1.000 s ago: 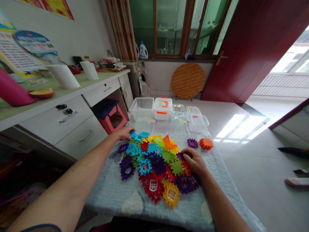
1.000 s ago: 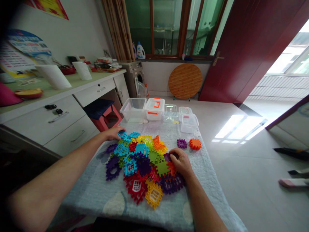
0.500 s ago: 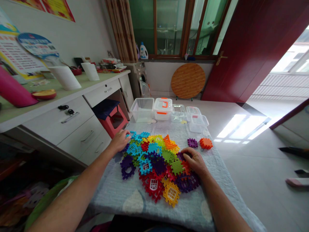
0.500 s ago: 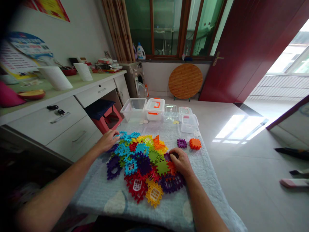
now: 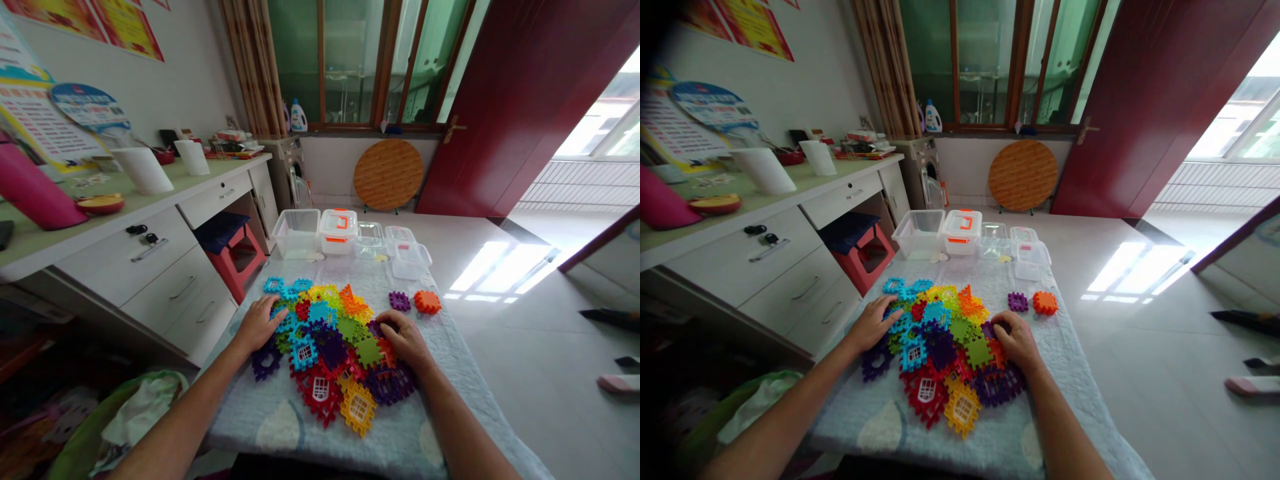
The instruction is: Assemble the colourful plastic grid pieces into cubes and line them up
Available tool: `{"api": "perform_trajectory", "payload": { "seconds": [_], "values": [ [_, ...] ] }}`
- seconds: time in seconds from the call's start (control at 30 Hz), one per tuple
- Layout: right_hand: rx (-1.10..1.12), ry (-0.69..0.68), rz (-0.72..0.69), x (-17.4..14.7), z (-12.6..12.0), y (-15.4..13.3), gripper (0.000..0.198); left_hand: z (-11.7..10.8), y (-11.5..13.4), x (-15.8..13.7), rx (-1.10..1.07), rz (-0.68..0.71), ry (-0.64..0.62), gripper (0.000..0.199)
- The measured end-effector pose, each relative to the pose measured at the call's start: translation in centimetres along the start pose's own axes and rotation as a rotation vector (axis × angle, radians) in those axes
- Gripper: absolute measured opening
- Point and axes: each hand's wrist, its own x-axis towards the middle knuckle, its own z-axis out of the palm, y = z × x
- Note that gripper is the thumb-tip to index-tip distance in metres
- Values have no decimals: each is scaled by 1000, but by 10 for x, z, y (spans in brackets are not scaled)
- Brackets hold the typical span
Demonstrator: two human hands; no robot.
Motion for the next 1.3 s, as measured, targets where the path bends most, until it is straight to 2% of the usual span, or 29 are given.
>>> {"api": "perform_trajectory", "payload": {
  "seconds": [0.17, 0.47, 0.63, 0.73, 0.83, 0.9, 0.97, 1.07, 1.17, 1.3],
  "values": [
    [-6, 10, 7, 0, 0, 0, 20, 1, 7, -7, -61, 0, 54, 42],
    [-11, -8, 4, 0, -1, 1, 21, -2, 24, -11, -133, 10, 37, 39],
    [2, 3, -3, 0, -1, -1, 20, -9, 18, 4, -57, -41, 108, 26],
    [7, 13, -7, 0, 0, -2, 19, -16, 21, 22, 27, -21, 101, 23],
    [1, 18, -2, 0, 0, -1, 19, -20, 31, 50, 111, 32, -47, 32],
    [5, 19, -4, 0, 0, -1, 20, -19, 37, 71, 130, 90, -211, 46],
    [8, 18, -8, 0, 0, -1, 20, -16, 40, 91, 122, 131, -320, 60],
    [6, 22, -12, 0, 0, -1, 19, -10, 41, 116, 118, 146, -447, 62],
    [6, 34, -12, 0, 1, -2, 19, -6, 40, 127, 121, 139, -506, 55],
    [-2, 29, -19, 0, 0, -1, 18, -8, 39, 130, 108, 125, -473, 37]
  ]
}}
